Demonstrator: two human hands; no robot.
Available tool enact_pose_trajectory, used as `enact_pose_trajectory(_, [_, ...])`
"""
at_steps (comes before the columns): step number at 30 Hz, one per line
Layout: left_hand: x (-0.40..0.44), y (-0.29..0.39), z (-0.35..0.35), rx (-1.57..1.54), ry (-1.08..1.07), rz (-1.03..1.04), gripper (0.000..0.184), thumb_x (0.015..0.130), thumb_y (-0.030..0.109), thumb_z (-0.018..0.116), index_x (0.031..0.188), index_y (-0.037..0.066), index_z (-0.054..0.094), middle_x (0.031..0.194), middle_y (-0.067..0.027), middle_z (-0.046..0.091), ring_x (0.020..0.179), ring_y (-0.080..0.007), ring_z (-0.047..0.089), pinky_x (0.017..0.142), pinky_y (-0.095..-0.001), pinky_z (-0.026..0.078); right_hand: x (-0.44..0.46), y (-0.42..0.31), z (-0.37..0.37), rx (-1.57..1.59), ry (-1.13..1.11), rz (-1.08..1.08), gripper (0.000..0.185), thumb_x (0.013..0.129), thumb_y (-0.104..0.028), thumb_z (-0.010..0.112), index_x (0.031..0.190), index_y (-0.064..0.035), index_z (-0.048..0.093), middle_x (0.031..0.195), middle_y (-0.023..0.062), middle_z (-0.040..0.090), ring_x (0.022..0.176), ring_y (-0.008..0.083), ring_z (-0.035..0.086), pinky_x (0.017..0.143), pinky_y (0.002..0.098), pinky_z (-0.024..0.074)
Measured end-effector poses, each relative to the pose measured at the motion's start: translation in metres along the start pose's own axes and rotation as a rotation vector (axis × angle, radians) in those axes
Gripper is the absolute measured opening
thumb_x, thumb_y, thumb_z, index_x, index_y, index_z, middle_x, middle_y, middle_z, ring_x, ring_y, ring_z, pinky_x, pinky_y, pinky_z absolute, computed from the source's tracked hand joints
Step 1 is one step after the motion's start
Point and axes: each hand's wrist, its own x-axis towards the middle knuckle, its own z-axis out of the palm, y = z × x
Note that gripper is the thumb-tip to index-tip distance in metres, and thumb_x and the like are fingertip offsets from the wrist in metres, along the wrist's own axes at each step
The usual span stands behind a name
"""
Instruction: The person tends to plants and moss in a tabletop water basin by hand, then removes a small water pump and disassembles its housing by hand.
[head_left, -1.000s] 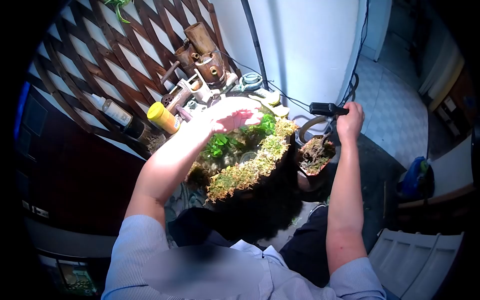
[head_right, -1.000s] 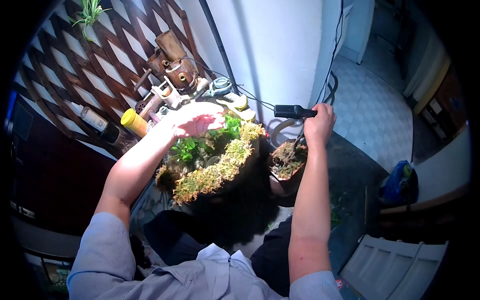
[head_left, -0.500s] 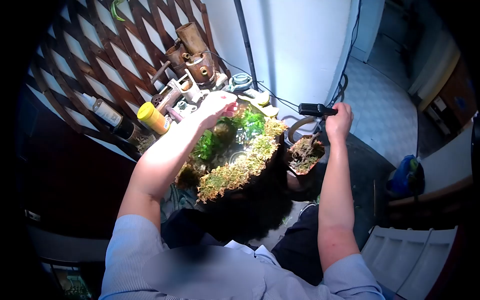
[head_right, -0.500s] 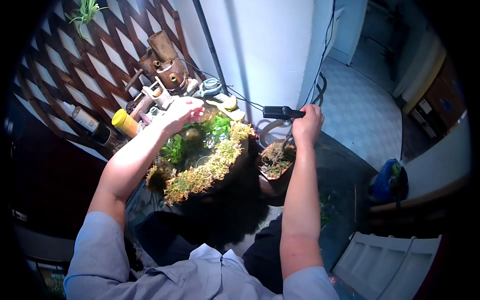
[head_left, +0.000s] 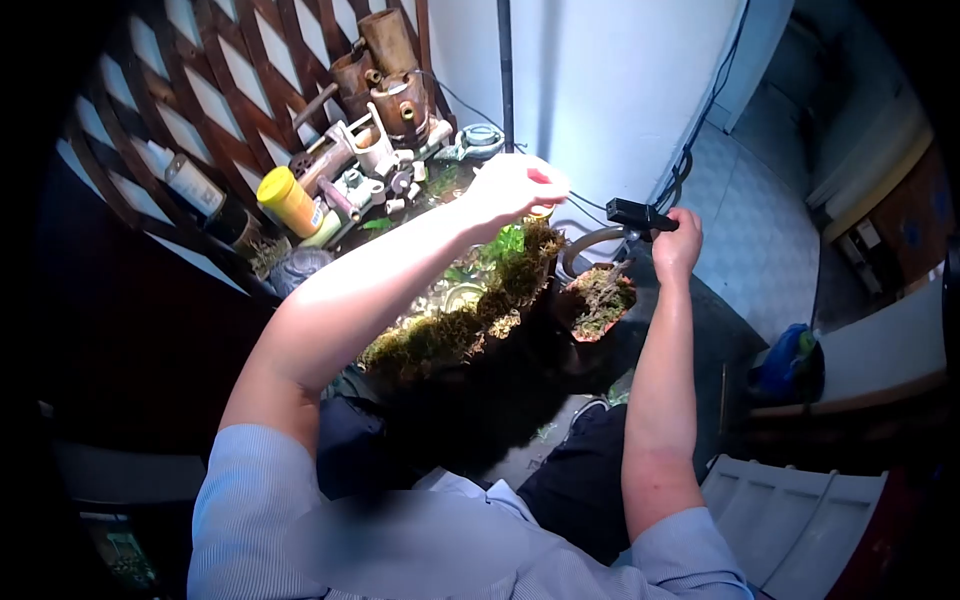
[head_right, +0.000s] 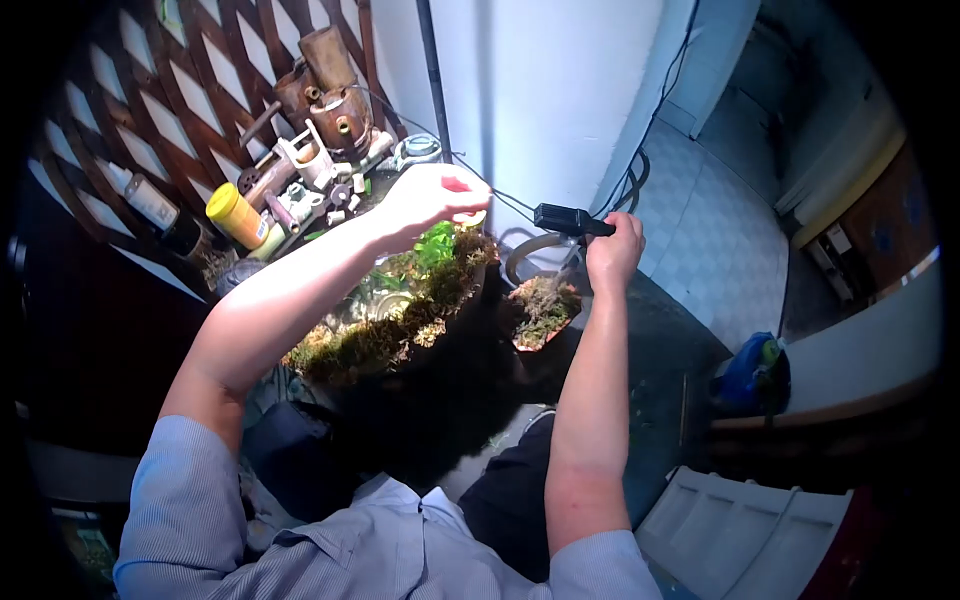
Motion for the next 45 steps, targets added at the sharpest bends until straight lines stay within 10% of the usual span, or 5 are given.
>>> enact_pose_trajectory(18, [0.023, -0.019, 0.050, -0.090, -0.150, 0.021, 0.007, 0.085, 0.014, 0.064, 0.084, 0.008, 0.063, 0.072, 0.0022, 0.058, 0.066, -0.0073, 0.051, 0.060, -0.0219, 0.041, 0.001, 0.006, 0.002, 0.082, -0.018, -0.003, 0.024, 0.059, 0.005, 0.065, 0.080, -0.0028, 0.056, 0.093, 0.0118, 0.058, 0.088, 0.0308, 0.056, 0.081, 0.0352, 0.0443])
enact_pose_trajectory(20, [0.013, 0.000, 0.049, 0.331, -0.020, -0.030, 0.008, 0.085, 0.015, 0.063, 0.084, 0.007, 0.063, 0.071, 0.0016, 0.058, 0.066, -0.0076, 0.051, 0.058, -0.0215, 0.040, 0.003, 0.009, 0.005, 0.044, -0.066, -0.021, 0.023, 0.061, 0.004, 0.063, 0.082, -0.0022, 0.058, 0.092, 0.0142, 0.058, 0.088, 0.0327, 0.056, 0.081, 0.0364, 0.0442])
enact_pose_trajectory(38, [0.008, -0.008, 0.042, 0.485, -0.004, 0.267, 0.021, 0.085, 0.022, 0.059, 0.095, 0.004, 0.061, 0.083, -0.0097, 0.065, 0.077, -0.0186, 0.061, 0.073, -0.0324, 0.049, 0.000, -0.006, 0.002, 0.022, -0.024, -0.018, 0.017, 0.064, 0.001, 0.062, 0.078, -0.0053, 0.057, 0.095, 0.0121, 0.059, 0.092, 0.0350, 0.053, 0.082, 0.0405, 0.0429])
enact_pose_trajectory(45, [-0.003, 0.001, -0.050, 0.817, 0.025, 0.060, 0.021, 0.076, 0.028, 0.064, 0.077, 0.006, 0.063, 0.076, -0.0128, 0.063, 0.071, -0.0217, 0.062, 0.067, -0.0345, 0.049, 0.000, -0.001, -0.007, -0.026, -0.049, 0.050, 0.022, 0.065, 0.000, 0.065, 0.084, -0.0070, 0.057, 0.099, 0.0089, 0.058, 0.096, 0.0349, 0.051, 0.085, 0.0409, 0.0419])
